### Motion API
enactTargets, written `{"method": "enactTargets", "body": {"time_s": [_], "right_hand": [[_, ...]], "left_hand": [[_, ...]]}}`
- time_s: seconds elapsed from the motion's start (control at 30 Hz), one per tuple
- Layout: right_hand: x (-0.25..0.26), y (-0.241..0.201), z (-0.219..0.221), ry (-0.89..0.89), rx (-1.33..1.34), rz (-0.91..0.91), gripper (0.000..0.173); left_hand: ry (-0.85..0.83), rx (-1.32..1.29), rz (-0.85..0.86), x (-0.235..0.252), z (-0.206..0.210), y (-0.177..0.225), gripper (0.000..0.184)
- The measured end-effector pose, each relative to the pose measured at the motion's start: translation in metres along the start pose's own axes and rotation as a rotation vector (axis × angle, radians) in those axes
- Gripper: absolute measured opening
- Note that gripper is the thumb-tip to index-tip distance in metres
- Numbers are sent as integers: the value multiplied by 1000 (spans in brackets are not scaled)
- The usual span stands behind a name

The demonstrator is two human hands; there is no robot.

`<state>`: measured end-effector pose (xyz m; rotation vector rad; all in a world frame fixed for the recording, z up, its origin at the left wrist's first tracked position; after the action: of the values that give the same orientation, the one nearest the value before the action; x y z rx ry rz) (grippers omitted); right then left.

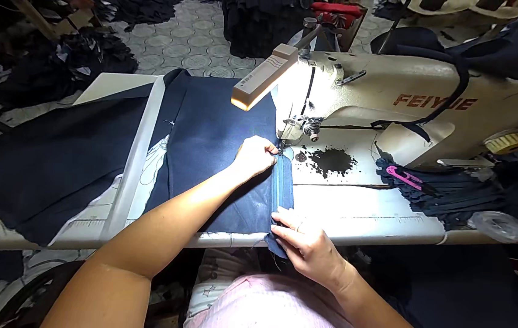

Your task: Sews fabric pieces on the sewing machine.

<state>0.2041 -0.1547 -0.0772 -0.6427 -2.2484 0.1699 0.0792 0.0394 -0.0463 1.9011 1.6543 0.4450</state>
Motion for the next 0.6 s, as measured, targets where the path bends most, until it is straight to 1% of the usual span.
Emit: {"method": "enactTargets", "body": {"time_s": [0.17,0.33,0.6], "right_hand": [[0,1,0,-1,20,10,23],[0,1,0,6,23,7,23],[1,2,1,-4,31,11,23]], "left_hand": [[-19,-34,6,-1,-2,0,12],[-41,-48,-41,-1,-3,1,12],[-42,-72,-45,1,-4,0,12]]}}
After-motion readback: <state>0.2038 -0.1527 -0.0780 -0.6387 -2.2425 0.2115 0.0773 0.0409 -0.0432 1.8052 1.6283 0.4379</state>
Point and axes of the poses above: each hand's wrist, its own x-axis towards the middle knuckle, its own z-axis out of the palm, y = z × x, the point moved 6 cm from there along x, towards the middle knuckle, and after that the axes turned 14 degrees about -z, right-handed, at the moved point
